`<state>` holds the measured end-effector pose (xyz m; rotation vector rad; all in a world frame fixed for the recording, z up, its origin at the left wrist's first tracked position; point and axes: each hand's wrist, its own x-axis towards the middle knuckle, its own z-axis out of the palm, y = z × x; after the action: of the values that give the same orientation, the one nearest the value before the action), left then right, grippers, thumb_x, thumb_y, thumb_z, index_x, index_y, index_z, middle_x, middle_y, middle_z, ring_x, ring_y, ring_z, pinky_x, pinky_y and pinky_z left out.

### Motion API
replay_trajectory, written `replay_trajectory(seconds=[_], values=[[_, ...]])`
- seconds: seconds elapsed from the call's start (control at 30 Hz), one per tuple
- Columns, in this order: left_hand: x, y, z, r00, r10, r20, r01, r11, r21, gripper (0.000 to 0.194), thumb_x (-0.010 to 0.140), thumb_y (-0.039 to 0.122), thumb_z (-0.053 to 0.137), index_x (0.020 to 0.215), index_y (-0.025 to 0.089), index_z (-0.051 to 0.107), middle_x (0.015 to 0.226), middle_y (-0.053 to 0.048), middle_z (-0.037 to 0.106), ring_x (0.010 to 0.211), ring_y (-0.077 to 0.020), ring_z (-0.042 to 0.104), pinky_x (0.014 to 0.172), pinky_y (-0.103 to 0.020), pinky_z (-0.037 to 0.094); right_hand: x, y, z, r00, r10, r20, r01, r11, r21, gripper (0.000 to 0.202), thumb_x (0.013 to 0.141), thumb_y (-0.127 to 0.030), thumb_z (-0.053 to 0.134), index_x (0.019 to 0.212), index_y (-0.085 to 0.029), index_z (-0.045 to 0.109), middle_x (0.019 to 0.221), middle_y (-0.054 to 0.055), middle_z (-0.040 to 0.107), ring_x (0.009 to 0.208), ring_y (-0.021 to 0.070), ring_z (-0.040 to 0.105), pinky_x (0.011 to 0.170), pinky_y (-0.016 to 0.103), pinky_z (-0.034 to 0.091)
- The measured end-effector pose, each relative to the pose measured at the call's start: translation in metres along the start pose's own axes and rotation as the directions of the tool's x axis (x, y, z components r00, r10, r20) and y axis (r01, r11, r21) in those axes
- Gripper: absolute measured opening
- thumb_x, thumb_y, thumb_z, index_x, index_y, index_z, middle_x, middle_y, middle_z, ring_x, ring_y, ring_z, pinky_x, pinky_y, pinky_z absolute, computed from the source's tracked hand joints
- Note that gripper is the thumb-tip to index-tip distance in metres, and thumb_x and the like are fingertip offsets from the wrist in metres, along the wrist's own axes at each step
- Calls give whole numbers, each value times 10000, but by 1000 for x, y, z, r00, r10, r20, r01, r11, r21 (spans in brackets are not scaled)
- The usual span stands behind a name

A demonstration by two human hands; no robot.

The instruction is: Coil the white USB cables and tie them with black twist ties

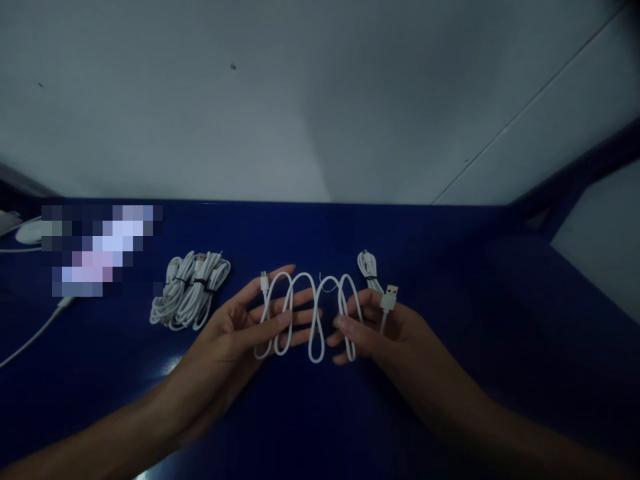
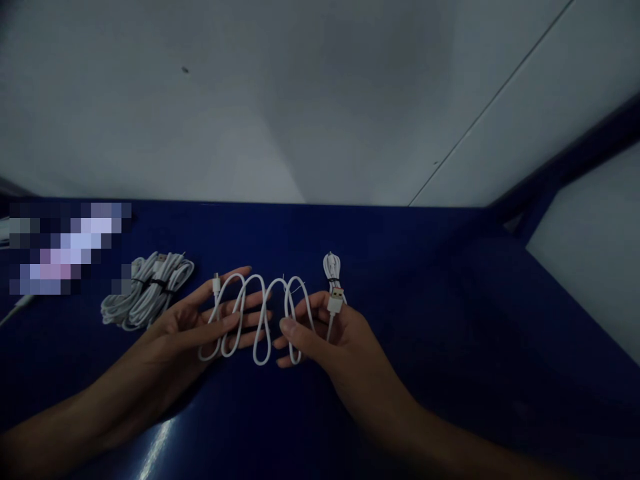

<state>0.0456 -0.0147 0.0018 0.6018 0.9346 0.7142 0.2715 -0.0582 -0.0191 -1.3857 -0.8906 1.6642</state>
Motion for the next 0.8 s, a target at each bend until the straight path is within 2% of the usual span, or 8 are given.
replay_trajectory(seconds=[0.1,0.23,0.4,0.6,0.8], values=[[0,-1,-1,1000,5,14,-4,1000,-10,595,996,201,803,1542,344,614,1495,-84,723,1401,-329,669,1160,-431,580,-1,0,0,1000,1,6,0,1000,-17,291,962,-521,814,1062,-262,727,1044,39,791,1006,240,774,962,421,612],[-1,-1,-3,1000,3,22,-2,1000,-21,593,997,187,800,1541,335,616,1472,-87,738,1395,-321,674,1162,-419,576,-2,-1,0,1000,-4,-5,4,999,-34,285,956,-521,824,1021,-267,710,988,13,796,988,236,783,997,421,574],[-1,-3,-5,998,2,56,-1,1000,-29,594,1015,192,779,1556,365,604,1485,-70,729,1428,-322,645,1189,-442,556,-4,-7,2,999,-53,7,53,990,-127,270,979,-499,798,929,-250,706,887,14,792,879,217,760,915,397,568],[-1,-4,-5,998,-6,70,10,999,-46,591,1014,173,776,1552,355,613,1448,-76,749,1399,-315,670,1197,-453,546,-3,-6,1,997,-48,52,51,997,-53,276,954,-500,828,930,-248,719,823,0,763,862,210,753,876,373,587],[0,-5,-6,993,5,114,1,999,-52,573,1039,172,741,1564,355,602,1436,-73,756,1399,-298,671,1213,-429,523,-3,-5,1,995,-54,80,62,994,-94,271,985,-504,792,940,-240,749,913,21,796,849,200,765,882,369,606]])
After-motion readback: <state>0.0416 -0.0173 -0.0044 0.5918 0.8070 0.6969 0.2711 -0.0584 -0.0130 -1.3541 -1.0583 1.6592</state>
